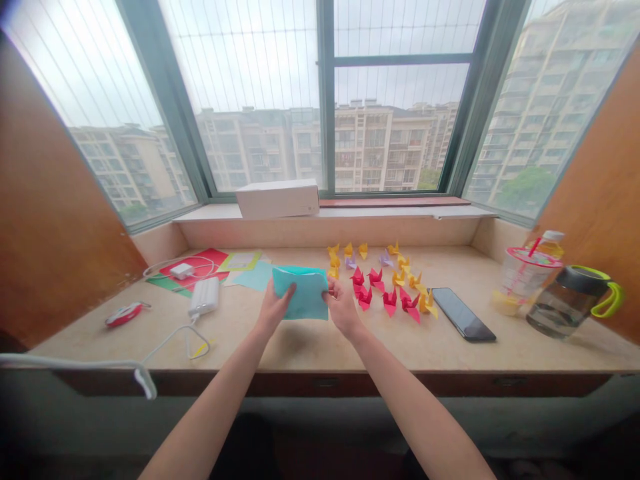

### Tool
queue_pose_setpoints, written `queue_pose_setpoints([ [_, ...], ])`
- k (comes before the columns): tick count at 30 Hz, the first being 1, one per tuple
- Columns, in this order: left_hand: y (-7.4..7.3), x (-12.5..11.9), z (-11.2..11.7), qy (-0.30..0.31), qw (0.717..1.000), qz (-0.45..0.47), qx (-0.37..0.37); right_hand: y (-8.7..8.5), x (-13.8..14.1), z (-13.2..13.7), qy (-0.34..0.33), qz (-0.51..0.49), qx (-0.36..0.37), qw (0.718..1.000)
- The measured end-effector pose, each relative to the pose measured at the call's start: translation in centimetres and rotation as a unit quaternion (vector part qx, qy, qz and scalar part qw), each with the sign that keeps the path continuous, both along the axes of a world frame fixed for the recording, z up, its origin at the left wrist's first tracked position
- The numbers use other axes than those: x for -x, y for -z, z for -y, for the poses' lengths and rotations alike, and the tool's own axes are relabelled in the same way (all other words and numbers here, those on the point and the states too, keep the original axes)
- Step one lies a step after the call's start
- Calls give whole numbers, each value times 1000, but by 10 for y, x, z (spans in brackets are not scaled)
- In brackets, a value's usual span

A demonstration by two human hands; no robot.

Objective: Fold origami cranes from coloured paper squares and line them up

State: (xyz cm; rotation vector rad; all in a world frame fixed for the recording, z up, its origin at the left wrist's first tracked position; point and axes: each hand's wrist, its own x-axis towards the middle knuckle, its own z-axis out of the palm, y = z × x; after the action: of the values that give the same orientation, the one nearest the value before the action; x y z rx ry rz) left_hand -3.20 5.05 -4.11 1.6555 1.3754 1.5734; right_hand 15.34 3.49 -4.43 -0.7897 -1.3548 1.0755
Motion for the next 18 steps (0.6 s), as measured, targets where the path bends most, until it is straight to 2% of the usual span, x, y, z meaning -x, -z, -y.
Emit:
queue_pose_setpoints([
  [2, -6, -9, 7, 30, 999, 34, 23, -1, -1, 2, 5, 11, 3, 1000],
  [4, -8, -17, 13, 30, 999, 5, 10, 0, -3, 2, 40, 28, 14, 999],
  [8, -5, -26, 18, 28, 999, -34, 2, 0, -10, -1, 110, 1, 47, 993],
  [12, -7, -27, 18, 64, 998, 23, 12, -2, -15, -3, 91, -27, 46, 994],
  [14, -10, -27, 20, 45, 998, 33, 20, -4, -15, -2, 68, -35, 43, 996],
  [16, -13, -27, 23, 6, 1000, -7, 7, -7, -14, -1, 54, -45, 43, 997],
  [18, -14, -28, 26, -23, 998, -60, -14, -10, -14, 0, 67, -45, 46, 996],
])
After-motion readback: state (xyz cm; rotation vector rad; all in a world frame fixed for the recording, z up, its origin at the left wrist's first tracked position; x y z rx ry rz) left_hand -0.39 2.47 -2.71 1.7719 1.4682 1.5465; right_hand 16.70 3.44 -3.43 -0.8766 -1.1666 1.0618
